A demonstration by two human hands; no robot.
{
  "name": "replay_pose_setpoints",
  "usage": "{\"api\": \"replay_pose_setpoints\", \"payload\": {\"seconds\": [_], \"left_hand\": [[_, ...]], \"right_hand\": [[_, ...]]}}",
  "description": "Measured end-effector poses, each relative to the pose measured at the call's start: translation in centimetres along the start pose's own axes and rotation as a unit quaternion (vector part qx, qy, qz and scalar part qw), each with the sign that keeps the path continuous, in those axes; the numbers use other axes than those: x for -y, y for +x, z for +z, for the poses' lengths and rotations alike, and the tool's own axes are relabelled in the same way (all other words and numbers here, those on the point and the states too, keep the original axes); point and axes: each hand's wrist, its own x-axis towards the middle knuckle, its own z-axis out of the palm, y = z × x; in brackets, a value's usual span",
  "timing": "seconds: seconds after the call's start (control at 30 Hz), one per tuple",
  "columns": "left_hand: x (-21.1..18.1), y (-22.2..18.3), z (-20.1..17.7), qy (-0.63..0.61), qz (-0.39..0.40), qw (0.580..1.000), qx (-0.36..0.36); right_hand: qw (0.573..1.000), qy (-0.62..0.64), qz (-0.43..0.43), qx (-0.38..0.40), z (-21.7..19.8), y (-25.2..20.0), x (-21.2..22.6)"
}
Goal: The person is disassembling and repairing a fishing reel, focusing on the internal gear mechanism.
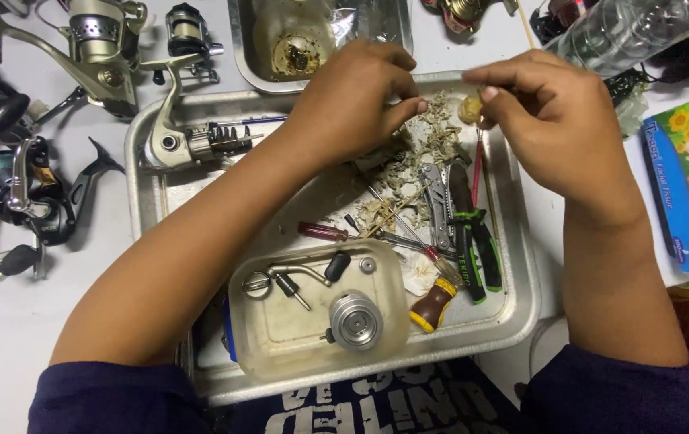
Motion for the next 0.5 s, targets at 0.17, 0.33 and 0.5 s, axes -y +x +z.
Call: {"api": "replay_pose_setpoints", "payload": {"seconds": [0.17, 0.33, 0.5], "left_hand": [[-0.9, -0.3, -0.8, 0.105, 0.014, 0.994, 0.020], [-2.3, -2.4, -2.8, -0.021, 0.030, 0.998, -0.060], [-4.1, -4.5, -3.8, -0.273, -0.087, 0.945, -0.154]], "right_hand": [[0.998, 0.046, 0.033, -0.014, 0.3, -0.4, 0.8], [0.995, 0.094, 0.001, -0.039, 1.9, 0.3, 0.8], [0.979, 0.194, -0.027, -0.054, 4.0, 1.5, 2.8]]}}
